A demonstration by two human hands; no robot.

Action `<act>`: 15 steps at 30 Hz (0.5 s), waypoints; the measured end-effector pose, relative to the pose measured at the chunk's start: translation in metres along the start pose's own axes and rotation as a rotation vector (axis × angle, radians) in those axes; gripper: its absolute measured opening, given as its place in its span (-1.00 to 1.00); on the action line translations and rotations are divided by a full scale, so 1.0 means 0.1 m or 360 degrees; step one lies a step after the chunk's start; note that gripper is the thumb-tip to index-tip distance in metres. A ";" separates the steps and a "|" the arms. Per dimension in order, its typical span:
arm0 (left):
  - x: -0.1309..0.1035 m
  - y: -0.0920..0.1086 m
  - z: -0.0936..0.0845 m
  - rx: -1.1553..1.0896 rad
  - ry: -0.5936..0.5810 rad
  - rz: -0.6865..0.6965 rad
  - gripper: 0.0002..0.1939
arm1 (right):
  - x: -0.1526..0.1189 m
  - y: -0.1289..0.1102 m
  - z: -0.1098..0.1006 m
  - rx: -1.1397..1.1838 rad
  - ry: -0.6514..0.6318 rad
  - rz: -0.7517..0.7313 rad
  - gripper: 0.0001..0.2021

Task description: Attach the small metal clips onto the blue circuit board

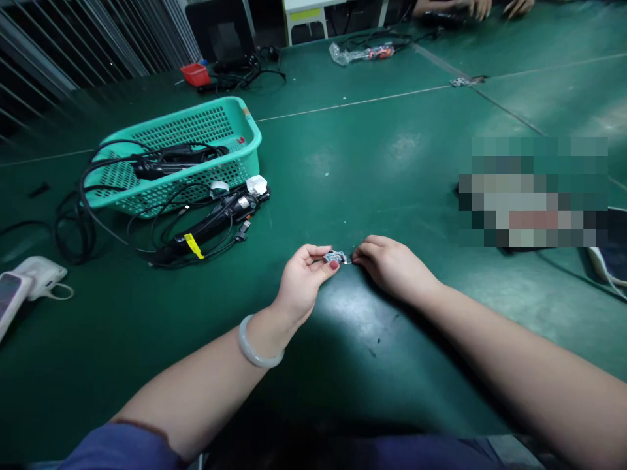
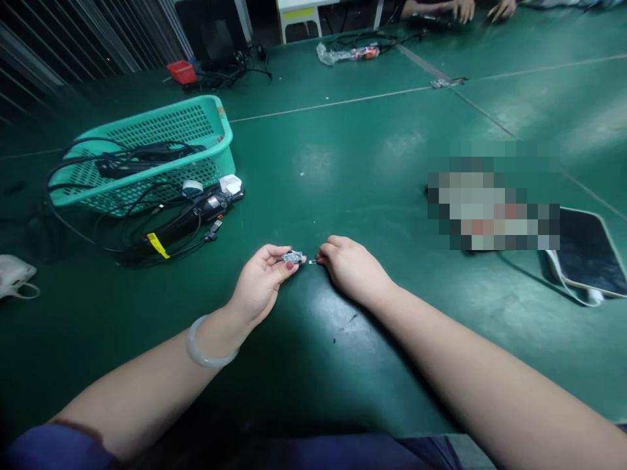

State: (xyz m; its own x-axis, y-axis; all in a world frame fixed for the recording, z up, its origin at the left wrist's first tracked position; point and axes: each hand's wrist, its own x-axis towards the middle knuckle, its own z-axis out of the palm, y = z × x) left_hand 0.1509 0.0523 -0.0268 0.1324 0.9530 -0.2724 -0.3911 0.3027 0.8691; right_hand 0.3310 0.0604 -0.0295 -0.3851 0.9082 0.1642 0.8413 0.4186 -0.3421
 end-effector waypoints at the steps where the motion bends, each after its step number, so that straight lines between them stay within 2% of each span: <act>1: 0.00 0.00 0.00 -0.0004 -0.0001 0.0001 -0.68 | 0.00 0.01 0.01 -0.0013 0.0003 -0.0004 -0.79; 6: 0.00 0.00 0.00 0.0004 -0.0019 0.0003 -0.68 | -0.01 0.03 0.00 -0.0054 0.0069 0.0000 -0.80; 15: 0.01 -0.02 0.00 0.0010 -0.0049 0.0027 -0.70 | -0.07 0.01 -0.12 -0.0090 0.0395 -0.0065 -0.80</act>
State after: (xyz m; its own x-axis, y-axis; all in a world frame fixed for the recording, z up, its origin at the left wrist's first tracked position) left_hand 0.1514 0.0522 -0.0289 0.1540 0.9573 -0.2446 -0.3880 0.2863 0.8761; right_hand 0.3386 0.0547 -0.0197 -0.3200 0.8582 0.4013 0.8495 0.4474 -0.2795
